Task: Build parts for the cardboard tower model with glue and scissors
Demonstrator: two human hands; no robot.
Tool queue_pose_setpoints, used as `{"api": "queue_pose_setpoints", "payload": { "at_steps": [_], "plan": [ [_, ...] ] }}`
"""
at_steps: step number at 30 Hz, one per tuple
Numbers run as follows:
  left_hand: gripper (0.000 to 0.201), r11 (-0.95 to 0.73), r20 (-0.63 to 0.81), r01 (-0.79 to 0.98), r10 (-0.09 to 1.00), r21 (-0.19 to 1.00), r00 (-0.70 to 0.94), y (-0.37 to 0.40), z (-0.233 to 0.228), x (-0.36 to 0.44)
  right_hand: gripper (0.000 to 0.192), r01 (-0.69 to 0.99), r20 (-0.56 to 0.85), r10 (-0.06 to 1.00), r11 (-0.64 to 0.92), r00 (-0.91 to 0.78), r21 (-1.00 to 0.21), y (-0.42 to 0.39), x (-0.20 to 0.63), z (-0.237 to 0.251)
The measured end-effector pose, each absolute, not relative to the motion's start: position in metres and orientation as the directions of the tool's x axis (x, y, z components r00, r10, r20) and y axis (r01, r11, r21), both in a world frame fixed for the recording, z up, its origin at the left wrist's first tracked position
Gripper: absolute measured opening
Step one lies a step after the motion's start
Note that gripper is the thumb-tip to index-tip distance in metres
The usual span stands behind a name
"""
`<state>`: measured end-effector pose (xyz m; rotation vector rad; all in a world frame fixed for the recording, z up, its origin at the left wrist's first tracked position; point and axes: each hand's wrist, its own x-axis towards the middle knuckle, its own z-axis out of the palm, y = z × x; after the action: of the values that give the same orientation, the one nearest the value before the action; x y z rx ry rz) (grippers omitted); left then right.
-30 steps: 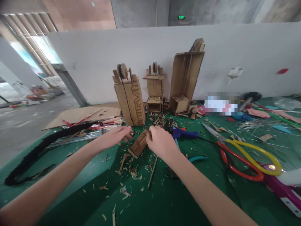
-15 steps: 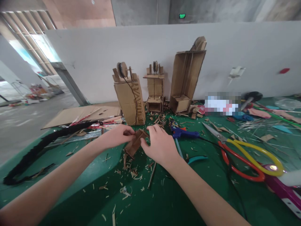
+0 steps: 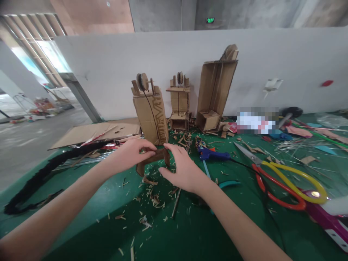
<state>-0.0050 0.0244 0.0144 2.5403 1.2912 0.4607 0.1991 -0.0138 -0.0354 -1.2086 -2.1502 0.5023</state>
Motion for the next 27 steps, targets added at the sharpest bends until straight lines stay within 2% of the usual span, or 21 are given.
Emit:
{"api": "queue_pose_setpoints", "payload": {
  "at_steps": [8,11,13,16,18,27],
  "plan": [
    [0.026,-0.585,0.103,0.757,0.806,0.292,0.583,0.030,-0.001,0.002,0.054,0.610,0.239,0.852,0.505,-0.467,-0.610,-0.007,0.203,-0.040],
    [0.033,-0.559,0.053,0.758,0.815,0.335,0.578,0.027,0.006,-0.003,0.054,0.607,0.193,0.857,0.481,-0.478,-0.633,-0.006,0.204,-0.039],
    [0.048,-0.542,-0.048,0.745,0.796,0.388,0.604,0.025,0.012,-0.013,0.054,0.605,0.168,0.862,0.462,-0.478,-0.648,-0.005,0.206,-0.039],
    [0.090,-0.520,-0.238,0.752,0.734,0.405,0.636,0.022,0.019,-0.030,0.056,0.603,0.156,0.866,0.449,-0.475,-0.659,-0.005,0.208,-0.038],
    [0.100,-0.511,-0.269,0.758,0.726,0.406,0.633,0.021,0.019,-0.037,0.059,0.598,0.159,0.868,0.446,-0.470,-0.665,-0.004,0.208,-0.039],
    [0.083,-0.550,-0.167,0.728,0.739,0.410,0.652,0.023,0.008,-0.032,0.057,0.610,0.152,0.871,0.441,-0.467,-0.659,-0.002,0.210,-0.040]
  ]
}}
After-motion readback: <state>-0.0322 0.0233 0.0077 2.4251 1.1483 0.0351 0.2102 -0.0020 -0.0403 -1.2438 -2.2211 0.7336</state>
